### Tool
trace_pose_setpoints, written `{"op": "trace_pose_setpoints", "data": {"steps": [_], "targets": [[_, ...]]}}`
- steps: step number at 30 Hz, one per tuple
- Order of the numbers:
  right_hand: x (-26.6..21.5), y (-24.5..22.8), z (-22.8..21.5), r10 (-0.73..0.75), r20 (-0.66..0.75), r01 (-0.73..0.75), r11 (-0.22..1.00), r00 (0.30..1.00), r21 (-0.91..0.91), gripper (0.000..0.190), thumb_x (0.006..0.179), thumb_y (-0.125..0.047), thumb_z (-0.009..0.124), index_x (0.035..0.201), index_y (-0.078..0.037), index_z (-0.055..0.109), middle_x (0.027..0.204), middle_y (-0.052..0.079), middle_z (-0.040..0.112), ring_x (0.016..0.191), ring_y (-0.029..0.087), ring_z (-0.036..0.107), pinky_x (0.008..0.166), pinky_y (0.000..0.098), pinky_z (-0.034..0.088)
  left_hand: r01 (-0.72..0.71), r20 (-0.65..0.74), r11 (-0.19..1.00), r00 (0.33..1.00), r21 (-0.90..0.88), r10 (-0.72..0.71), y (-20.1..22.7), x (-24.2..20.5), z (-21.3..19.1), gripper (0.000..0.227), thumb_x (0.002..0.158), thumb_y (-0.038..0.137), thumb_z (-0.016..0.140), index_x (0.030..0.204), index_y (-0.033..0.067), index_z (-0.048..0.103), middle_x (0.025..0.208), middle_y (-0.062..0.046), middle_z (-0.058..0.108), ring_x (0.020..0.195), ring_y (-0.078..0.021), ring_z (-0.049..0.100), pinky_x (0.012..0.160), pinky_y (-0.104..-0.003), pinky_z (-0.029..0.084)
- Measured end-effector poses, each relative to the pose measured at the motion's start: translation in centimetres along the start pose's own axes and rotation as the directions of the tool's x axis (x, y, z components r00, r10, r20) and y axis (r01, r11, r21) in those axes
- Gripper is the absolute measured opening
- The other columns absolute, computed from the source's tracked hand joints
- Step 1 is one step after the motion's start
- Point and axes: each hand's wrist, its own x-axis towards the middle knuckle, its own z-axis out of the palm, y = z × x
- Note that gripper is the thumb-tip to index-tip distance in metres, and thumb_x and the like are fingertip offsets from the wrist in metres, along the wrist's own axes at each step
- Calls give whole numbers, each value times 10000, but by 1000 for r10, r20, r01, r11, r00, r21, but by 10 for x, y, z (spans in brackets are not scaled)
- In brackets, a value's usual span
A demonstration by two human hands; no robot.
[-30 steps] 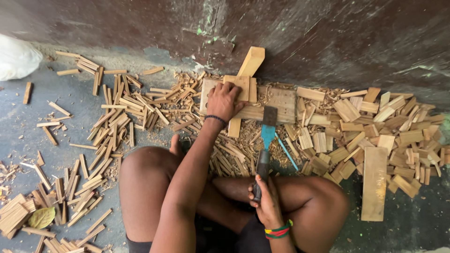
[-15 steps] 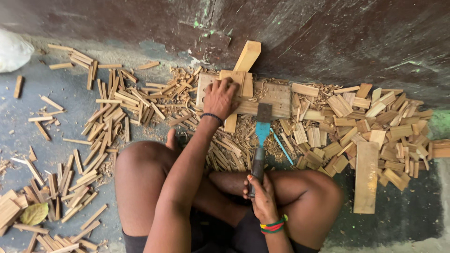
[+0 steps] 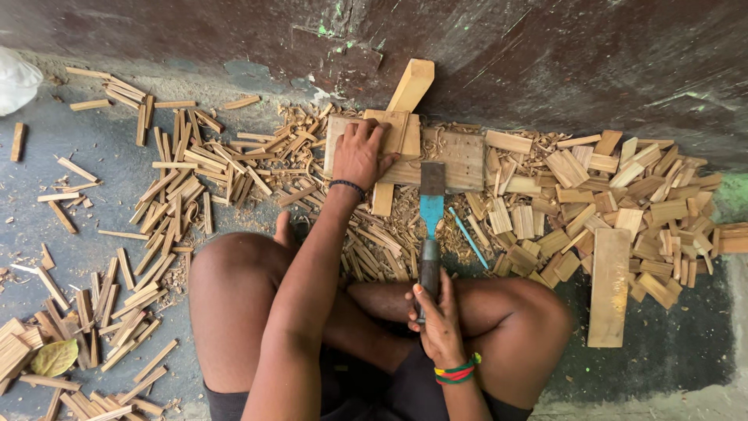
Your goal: The person sits on the floor and carves a small wooden block using a chisel and a hammer. They repeatedly strike the chisel to remove wood shavings, occasionally adjusting the wood's position. The workspace is surrounded by wood shavings and small pieces of wood.
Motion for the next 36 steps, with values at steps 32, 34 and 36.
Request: {"op": "trace_pose_setpoints", "data": {"steps": [32,34,36], "targets": [[-34,-24,37,22,24,-25,989,999,143,612,997,-353,505,1587,-275,361,722,97,589,414,104,484,333,208,354,-521,97,771,803,-366,588,97,-47,2,438,936,553,651,755,166,748,608,-82,691,528,-297,674,510,-427,532],[-34,-24,35,42,23,-45,989,999,142,611,994,-350,505,1585,-277,365,714,96,588,407,106,480,333,210,357,-532,83,761,797,-371,598,97,-48,6,420,944,536,647,774,165,746,619,-79,692,524,-287,675,505,-424,530],[-34,-22,35,7,29,-10,993,1000,122,617,997,-342,511,1591,-267,361,714,94,587,411,103,483,330,205,351,-508,100,774,808,-378,580,96,-50,7,426,936,540,658,755,163,739,604,-74,690,513,-286,670,502,-424,529]]}}
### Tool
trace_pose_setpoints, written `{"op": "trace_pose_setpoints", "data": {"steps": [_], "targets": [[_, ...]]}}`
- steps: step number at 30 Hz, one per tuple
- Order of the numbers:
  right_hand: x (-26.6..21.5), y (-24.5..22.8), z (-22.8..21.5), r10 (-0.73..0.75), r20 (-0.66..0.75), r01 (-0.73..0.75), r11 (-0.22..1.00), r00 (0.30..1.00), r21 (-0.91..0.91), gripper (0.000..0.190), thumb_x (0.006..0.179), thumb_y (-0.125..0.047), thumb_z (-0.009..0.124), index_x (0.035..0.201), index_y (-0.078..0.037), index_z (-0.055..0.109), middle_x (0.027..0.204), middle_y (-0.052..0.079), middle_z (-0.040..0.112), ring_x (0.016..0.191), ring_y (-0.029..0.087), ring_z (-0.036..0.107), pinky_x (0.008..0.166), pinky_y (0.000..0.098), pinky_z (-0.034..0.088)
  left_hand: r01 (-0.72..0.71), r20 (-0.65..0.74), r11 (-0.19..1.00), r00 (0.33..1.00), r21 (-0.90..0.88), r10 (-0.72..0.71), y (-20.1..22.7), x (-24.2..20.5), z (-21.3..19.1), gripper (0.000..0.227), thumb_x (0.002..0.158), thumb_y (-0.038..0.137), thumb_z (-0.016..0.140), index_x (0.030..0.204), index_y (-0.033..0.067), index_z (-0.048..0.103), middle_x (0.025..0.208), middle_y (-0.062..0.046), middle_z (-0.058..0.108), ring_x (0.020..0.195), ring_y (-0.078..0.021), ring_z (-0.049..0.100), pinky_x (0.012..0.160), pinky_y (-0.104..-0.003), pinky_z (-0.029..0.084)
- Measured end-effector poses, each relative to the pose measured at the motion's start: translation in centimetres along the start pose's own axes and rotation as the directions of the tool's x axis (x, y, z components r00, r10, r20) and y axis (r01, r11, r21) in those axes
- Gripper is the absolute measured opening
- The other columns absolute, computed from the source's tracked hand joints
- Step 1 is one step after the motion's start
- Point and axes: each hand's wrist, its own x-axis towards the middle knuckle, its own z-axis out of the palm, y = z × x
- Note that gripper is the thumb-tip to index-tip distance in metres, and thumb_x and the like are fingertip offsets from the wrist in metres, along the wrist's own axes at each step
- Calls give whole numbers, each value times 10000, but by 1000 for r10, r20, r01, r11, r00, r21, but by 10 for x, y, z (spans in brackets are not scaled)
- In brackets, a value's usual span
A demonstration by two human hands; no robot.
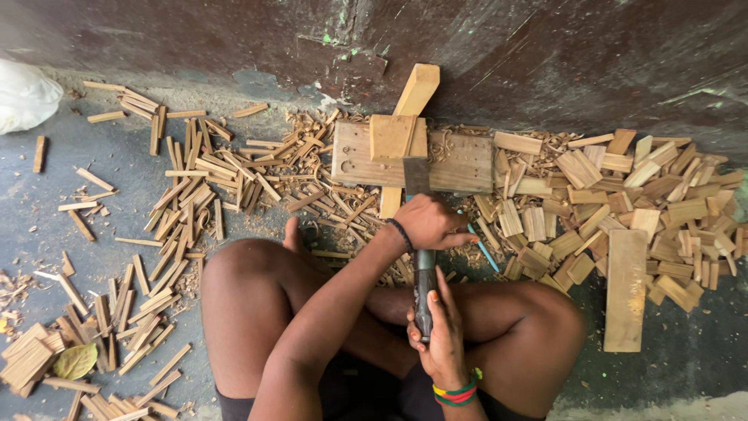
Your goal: The person sits on the floor and carves a small wooden block using a chisel and a hammer. They repeatedly strike the chisel to remove wood shavings, occasionally adjusting the wood's position. The workspace is surrounded by wood shavings and small pieces of wood.
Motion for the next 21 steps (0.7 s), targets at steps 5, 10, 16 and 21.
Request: {"op": "trace_pose_setpoints", "data": {"steps": [5,10,16,21], "targets": [[2,2,-2,2,-21,-2,1000,1000,-30,621,993,-335,517,1590,-263,363,708,93,581,410,105,485,328,207,352,7,-27,1000,1000,-19,-8,-1,-3,0,432,950,531,650,734,165,728,612,-64,692,524,-282,669,516,-419,528],[2,1,-2,15,-20,-16,999,1000,-51,618,992,-333,516,1589,-260,371,705,93,582,407,103,480,332,207,356,96,44,995,995,-17,-95,-1,-2,-1,448,949,548,635,743,167,749,578,-69,676,491,-277,662,511,-429,535],[5,2,2,49,-41,-51,997,998,-59,613,993,-353,499,1585,-288,358,700,87,574,411,102,483,334,203,344,139,53,989,989,-42,-137,-7,-3,-2,537,932,613,638,682,151,751,587,-97,679,559,-311,676,560,-434,554],[8,13,14,68,-32,-69,998,997,-12,634,990,-355,510,1593,-308,319,695,83,569,410,102,474,341,207,346,115,52,991,992,-65,-112,-12,-7,-4,534,928,614,610,706,155,768,611,-86,703,535,-294,685,550,-427,559]]}}
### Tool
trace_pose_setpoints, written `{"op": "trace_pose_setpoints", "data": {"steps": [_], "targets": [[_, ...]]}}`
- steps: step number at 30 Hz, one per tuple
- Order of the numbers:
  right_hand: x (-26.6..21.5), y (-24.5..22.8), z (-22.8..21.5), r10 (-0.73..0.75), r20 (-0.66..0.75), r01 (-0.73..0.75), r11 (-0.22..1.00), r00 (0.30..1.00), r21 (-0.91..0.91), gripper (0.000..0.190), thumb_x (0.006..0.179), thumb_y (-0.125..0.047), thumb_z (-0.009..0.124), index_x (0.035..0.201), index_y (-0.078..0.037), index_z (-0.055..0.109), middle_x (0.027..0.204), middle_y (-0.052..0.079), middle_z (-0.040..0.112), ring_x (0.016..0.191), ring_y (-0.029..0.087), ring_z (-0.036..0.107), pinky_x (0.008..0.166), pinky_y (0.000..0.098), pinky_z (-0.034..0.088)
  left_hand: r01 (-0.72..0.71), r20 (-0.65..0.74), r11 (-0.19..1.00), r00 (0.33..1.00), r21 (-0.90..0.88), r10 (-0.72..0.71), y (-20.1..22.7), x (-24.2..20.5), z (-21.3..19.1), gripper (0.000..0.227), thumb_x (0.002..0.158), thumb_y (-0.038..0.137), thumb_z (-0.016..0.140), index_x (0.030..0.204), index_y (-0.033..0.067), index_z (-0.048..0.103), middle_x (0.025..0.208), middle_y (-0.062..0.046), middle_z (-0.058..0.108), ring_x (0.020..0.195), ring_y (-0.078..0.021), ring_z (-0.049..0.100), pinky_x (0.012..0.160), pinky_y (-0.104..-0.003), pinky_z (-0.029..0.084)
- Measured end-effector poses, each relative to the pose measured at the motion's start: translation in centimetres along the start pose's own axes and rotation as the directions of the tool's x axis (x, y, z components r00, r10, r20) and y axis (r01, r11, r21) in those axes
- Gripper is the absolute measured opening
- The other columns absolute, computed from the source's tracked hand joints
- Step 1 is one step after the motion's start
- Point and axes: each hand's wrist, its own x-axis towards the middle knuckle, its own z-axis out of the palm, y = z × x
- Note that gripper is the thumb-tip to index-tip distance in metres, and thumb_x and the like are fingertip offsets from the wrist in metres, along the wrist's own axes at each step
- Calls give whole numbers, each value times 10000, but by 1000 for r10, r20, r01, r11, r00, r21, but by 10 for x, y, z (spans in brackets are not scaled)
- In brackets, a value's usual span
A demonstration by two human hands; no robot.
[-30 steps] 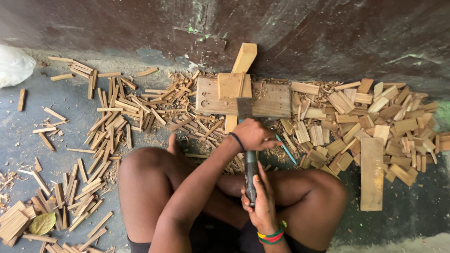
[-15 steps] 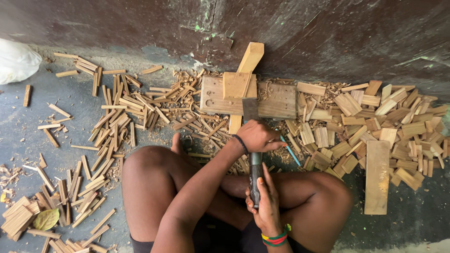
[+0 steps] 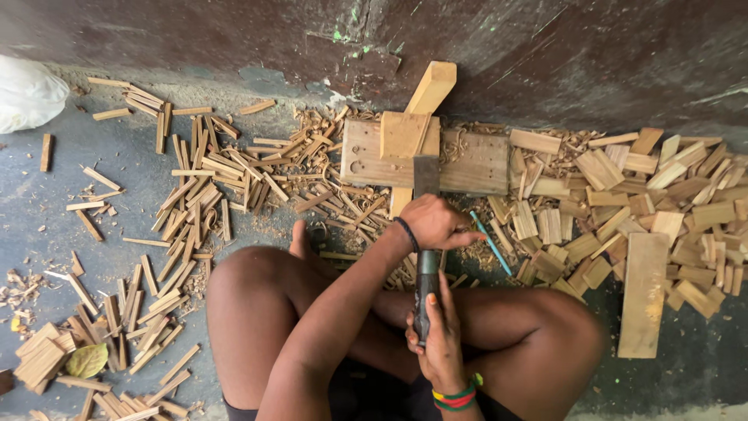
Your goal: The person sits on the floor and carves a small wooden block using a chisel and a hammer. They repeatedly strike the chisel to remove wood shavings, occasionally adjusting the wood's position. The workspace is surrounded by wood shavings and small pieces of wood.
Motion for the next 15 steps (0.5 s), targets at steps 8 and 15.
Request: {"op": "trace_pose_setpoints", "data": {"steps": [8,15], "targets": [[16,0,7,-42,1,42,998,999,-42,644,1001,-360,513,1606,-314,295,688,69,554,420,92,464,341,195,334,7,80,999,997,-36,-4,-18,16,4,559,954,620,574,705,157,767,608,-72,707,512,-272,687,542,-435,566],[30,7,15,-28,-32,26,997,999,-72,652,1000,-357,503,1608,-342,271,693,57,560,411,88,441,343,196,340,-28,31,996,999,85,26,-30,15,9,535,931,623,579,741,169,789,640,-108,720,574,-318,702,576,-462,579]]}}
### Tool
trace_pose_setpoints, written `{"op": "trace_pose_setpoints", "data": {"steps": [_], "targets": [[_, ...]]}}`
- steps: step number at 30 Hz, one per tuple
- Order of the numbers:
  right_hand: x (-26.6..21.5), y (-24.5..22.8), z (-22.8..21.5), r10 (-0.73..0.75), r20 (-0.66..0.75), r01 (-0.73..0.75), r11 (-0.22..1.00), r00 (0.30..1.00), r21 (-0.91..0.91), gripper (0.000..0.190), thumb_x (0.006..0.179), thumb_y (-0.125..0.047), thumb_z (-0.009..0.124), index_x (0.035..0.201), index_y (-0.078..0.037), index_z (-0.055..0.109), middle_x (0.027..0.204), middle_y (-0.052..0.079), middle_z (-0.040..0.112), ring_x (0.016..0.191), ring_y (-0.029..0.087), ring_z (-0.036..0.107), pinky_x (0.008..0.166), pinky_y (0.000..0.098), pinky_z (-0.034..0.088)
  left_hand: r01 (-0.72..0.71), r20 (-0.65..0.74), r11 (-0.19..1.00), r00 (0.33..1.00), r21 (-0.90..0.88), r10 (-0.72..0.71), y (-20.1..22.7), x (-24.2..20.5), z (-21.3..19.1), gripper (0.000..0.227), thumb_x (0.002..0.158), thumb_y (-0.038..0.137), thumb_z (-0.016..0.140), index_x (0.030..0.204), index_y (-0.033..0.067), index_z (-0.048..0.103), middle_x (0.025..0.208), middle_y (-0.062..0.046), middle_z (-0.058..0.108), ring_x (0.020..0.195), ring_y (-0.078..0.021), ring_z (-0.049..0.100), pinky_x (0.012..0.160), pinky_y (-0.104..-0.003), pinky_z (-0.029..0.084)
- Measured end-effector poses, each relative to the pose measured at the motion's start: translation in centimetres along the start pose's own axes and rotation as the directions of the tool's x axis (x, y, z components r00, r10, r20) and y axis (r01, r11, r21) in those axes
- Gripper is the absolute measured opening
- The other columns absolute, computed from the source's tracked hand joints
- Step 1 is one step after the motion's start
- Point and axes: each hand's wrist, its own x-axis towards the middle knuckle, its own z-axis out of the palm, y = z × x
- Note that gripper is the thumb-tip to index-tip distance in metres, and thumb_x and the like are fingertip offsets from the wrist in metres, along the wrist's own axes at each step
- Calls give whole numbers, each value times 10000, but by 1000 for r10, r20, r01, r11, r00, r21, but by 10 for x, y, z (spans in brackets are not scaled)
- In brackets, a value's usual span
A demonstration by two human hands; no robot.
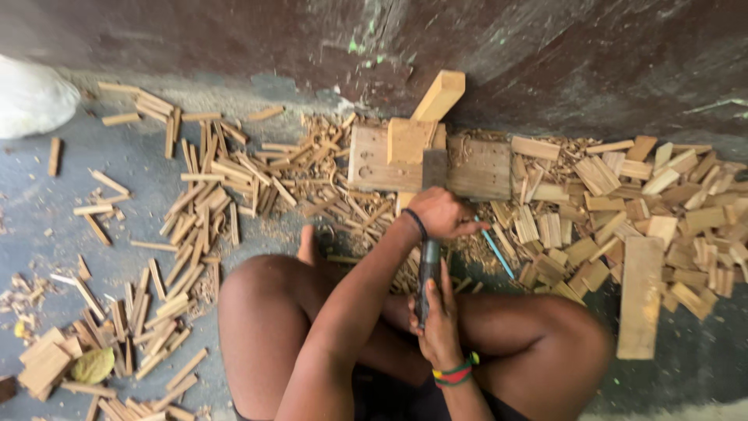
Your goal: The person sits on the floor and carves a small wooden block using a chisel and a hammer. They repeatedly strike the chisel to remove wood shavings, occasionally adjusting the wood's position. The workspace is surrounded by wood shavings and small pieces of wood.
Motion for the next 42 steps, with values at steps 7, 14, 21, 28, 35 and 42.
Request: {"op": "trace_pose_setpoints", "data": {"steps": [7,14,21,28,35,42], "targets": [[19,-20,6,-79,112,72,996,991,58,634,1019,-373,515,1612,-328,294,720,26,573,456,70,482,360,195,366,-8,-28,996,1000,92,11,-31,32,13,497,952,585,562,778,184,799,702,-133,731,655,-352,709,629,-469,586],[45,-26,5,-46,36,48,998,998,-46,622,992,-392,512,1587,-362,331,709,21,571,446,93,472,332,222,331,51,83,982,994,182,-67,-42,42,9,551,958,627,565,753,162,778,707,-132,731,642,-327,708,625,-460,565],[55,-33,-22,-38,144,22,994,989,108,590,1002,-466,491,1568,-368,353,713,50,579,440,83,462,345,192,334,-125,-266,984,951,126,154,-27,36,-19,409,976,496,647,765,152,710,638,-72,670,604,-313,677,590,-441,536],[59,-31,-63,-141,3,131,928,990,348,516,1129,-511,514,1354,-51,451,811,98,580,499,111,483,379,213,360,45,-485,987,874,153,35,-54,-8,-47,216,919,309,719,922,102,657,898,-110,681,824,-321,662,770,-450,544],[17,-49,-98,-264,-39,264,923,964,281,510,1031,-442,522,1513,-311,419,787,70,553,490,81,465,378,182,348,296,-365,924,910,242,-196,-60,-22,-47,486,906,403,762,1299,143,643,1221,-110,621,1134,-296,574,1033,-461,441],[4,-52,-88,-256,-50,261,942,965,213,599,1010,-434,525,1579,-330,367,768,73,559,460,80,446,351,180,319,292,-334,890,927,351,-173,-51,-25,-42,418,889,400,731,1265,220,698,1168,-43,651,1169,-265,570,1079,-477,404]]}}
